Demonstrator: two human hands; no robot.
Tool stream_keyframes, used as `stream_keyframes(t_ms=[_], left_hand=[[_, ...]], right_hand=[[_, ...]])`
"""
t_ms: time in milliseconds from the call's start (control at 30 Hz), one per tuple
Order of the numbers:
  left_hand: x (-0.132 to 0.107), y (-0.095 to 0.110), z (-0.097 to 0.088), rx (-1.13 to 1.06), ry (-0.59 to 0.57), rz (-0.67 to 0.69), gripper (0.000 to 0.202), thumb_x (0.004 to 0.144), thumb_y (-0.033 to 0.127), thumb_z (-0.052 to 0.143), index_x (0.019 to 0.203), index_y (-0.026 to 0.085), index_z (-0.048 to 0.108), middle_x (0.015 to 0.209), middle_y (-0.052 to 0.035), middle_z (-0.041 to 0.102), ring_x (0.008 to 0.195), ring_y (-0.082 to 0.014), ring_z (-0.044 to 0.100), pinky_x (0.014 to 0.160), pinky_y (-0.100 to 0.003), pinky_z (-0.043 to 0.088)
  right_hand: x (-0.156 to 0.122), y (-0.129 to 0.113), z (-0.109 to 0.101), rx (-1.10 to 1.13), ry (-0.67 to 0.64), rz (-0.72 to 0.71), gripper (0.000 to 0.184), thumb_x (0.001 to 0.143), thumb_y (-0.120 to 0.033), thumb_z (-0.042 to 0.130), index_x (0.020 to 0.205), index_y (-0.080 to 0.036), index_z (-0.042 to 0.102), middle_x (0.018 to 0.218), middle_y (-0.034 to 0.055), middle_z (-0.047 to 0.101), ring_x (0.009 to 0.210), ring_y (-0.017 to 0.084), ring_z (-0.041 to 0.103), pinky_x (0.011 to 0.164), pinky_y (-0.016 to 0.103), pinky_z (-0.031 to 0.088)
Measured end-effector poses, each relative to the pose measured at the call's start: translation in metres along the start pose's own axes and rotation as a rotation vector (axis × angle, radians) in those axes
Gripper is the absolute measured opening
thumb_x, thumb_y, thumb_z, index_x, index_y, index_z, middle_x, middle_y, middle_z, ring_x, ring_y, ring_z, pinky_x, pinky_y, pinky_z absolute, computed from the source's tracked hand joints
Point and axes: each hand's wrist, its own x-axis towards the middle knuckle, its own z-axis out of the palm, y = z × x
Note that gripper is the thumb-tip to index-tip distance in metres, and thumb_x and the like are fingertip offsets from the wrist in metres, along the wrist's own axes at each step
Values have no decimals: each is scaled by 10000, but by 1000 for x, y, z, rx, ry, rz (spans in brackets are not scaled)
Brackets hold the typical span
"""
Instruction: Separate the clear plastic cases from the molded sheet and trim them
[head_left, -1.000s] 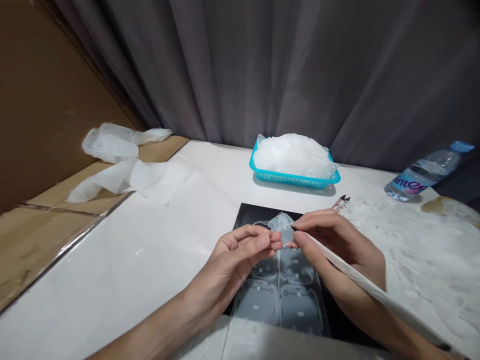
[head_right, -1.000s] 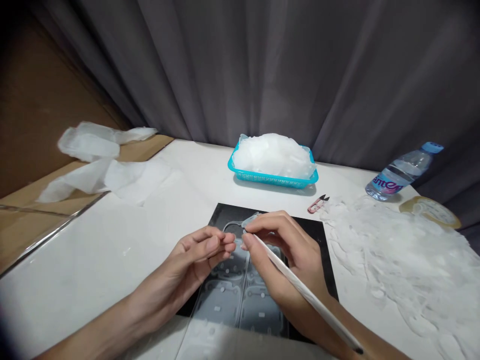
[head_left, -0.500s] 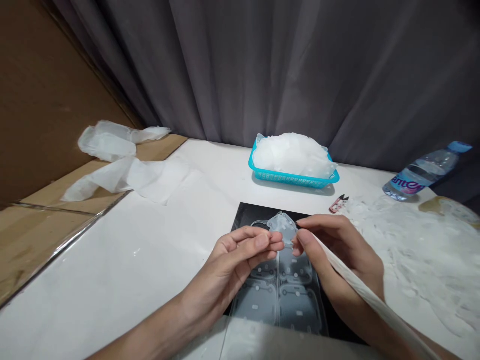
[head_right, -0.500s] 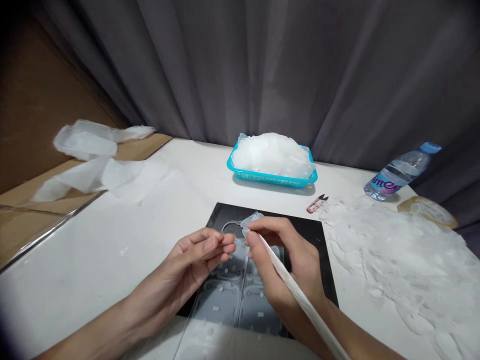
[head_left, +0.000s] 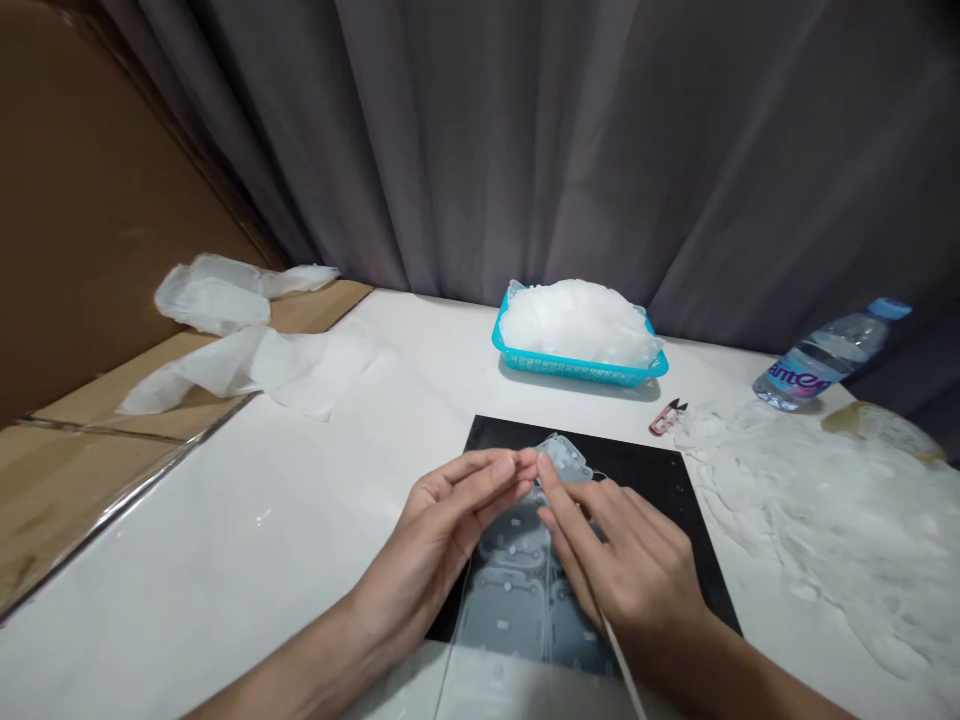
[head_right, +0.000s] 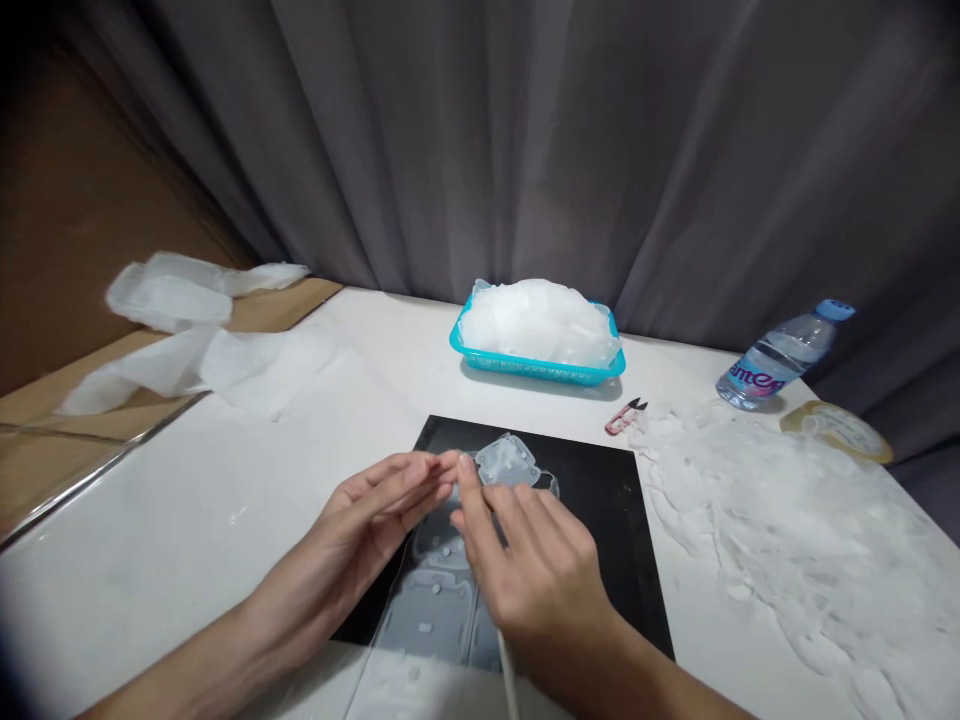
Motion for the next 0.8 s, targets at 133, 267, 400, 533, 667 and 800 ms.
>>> stream_keyframes(t_ms=[133,267,400,533,667,800], left_hand=[[9,4,-5,7,52,50,126,887,286,813,917,165,793,1101,-78,829,1190,-215,715,1099,-282,510],[9,6,-5,4,23,44,132,903,289,794,904,158,782,1105,-98,829,1210,-232,712,1134,-327,495],[5,5,-3,-28,-5,15,123,906,281,790,876,161,793,1077,-82,836,1167,-219,735,1119,-314,512],[5,5,-4,-11,-24,27,124,914,274,778,872,160,799,1057,-80,840,1198,-217,718,1124,-288,502],[7,6,-6,47,-8,60,127,926,277,762,890,159,790,1075,-83,834,1196,-206,713,1121,-270,493],[6,6,-5,75,-38,27,136,937,293,748,910,164,783,1112,-84,821,1196,-215,704,1116,-300,500]], right_hand=[[-1,2,6,-28,-33,36,228,1017,-139,563,833,-163,696,644,23,649,554,165,593,584,336,426],[3,11,3,-73,9,55,168,1025,-122,555,969,-135,712,717,43,695,625,172,637,623,329,415],[5,12,1,-21,-15,23,392,1045,-134,529,1434,-81,549,795,35,726,639,158,635,649,317,432],[-3,11,8,21,-130,43,335,1042,-115,487,1355,-91,603,818,44,749,667,178,672,695,338,457],[-6,17,10,-48,-134,91,205,1017,-103,508,1052,-132,708,821,68,758,688,212,703,699,356,458],[6,18,-3,218,-21,190,151,1014,-118,560,1078,-137,695,843,52,738,708,179,688,704,313,505]])
